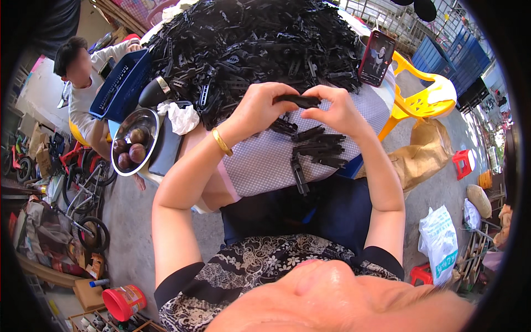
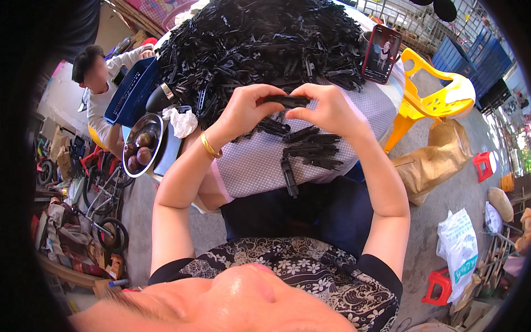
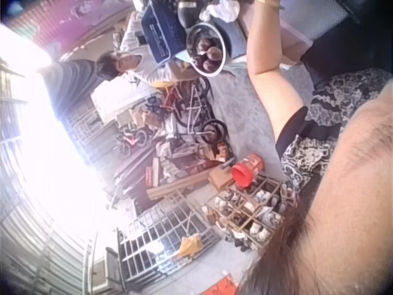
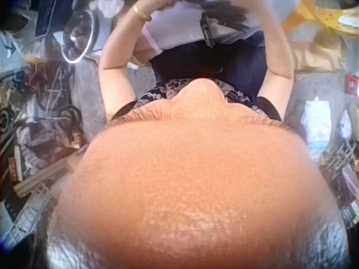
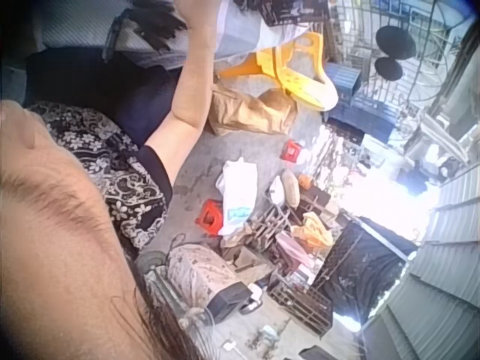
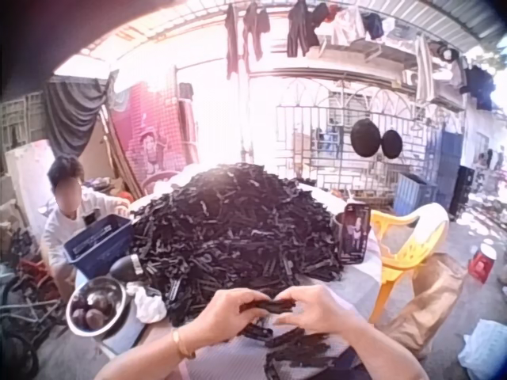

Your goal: The person assembles plastic components by hand, picking parts from a pile on the table, fitting them together, and placing the assembled units into a stack.

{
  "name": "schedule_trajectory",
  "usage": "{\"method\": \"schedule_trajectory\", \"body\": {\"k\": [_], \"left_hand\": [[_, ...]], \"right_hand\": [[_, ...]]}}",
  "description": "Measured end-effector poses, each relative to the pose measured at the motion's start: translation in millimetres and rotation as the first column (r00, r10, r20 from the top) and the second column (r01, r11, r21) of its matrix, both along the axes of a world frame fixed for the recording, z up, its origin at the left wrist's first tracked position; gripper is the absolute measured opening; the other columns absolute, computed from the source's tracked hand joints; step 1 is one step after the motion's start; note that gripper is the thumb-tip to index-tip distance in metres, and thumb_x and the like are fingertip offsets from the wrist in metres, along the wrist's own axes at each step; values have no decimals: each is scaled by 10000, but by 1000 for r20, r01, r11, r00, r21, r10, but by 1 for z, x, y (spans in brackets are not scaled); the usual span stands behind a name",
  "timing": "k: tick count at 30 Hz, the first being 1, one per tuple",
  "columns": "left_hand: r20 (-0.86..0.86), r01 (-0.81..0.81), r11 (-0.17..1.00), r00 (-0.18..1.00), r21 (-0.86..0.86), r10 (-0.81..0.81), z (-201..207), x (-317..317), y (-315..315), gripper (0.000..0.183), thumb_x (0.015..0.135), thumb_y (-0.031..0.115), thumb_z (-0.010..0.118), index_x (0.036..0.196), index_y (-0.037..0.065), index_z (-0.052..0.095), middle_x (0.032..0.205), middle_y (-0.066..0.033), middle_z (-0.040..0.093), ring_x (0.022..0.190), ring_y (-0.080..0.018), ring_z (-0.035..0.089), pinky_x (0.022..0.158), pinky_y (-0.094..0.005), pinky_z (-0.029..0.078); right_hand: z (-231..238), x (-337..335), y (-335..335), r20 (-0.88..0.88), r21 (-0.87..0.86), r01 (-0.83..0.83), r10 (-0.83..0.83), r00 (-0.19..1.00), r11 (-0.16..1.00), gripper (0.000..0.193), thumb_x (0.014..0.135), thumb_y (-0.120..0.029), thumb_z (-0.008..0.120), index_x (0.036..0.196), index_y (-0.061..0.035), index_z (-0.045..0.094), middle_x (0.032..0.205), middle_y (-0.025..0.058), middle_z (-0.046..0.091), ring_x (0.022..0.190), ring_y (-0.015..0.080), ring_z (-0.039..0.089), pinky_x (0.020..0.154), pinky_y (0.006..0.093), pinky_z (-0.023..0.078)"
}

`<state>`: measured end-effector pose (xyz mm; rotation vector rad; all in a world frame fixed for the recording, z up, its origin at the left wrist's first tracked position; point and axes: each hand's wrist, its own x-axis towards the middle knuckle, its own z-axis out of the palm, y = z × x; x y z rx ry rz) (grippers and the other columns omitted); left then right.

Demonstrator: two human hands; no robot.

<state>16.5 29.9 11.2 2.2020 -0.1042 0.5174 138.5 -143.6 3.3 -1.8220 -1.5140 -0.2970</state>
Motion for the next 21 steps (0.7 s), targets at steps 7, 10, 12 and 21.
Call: {"method": "schedule_trajectory", "body": {"k": [7, 10, 12, 21], "left_hand": [[-125, 413, 867, 911, 278, -393, -11, -11, -27, 298, 725, 226, 745, 959, 52, 684, 911, -91, 649, 908, -260, 572, 799, -343, 472], [-82, 522, 832, 853, 188, -516, -14, -7, -23, 312, 755, 279, 727, 953, 42, 680, 897, -85, 650, 899, -248, 578, 760, -344, 482], [-150, 417, 908, 901, 44, -406, -12, -1, -17, 246, 785, 229, 712, 939, 40, 682, 855, -84, 644, 800, -212, 599, 693, -322, 486], [304, -108, 894, 952, 434, -32, -33, 36, 15, 276, 709, 125, 710, 969, 46, 669, 875, -83, 649, 881, -271, 560, 810, -358, 464]], "right_hand": [[-12, 32, 11, -569, -71, -48, -1, 822, 996, 311, 869, -253, 627, 1033, 11, 627, 999, 94, 639, 918, 183, 609, 812, 293, 478], [-24, 27, 21, 126, -92, 95, -83, 989, 991, 276, 777, -205, 689, 1000, -44, 657, 949, 94, 615, 925, 238, 582, 806, 321, 486], [-27, 24, 26, 247, -163, 235, -191, 950, 958, 272, 702, -174, 713, 948, -69, 664, 929, 77, 563, 946, 277, 529, 817, 358, 472], [-11, 18, 20, -63, -302, 8, -28, 998, 953, 215, 721, -136, 691, 896, -16, 654, 915, 124, 598, 852, 295, 589, 770, 372, 483]]}}
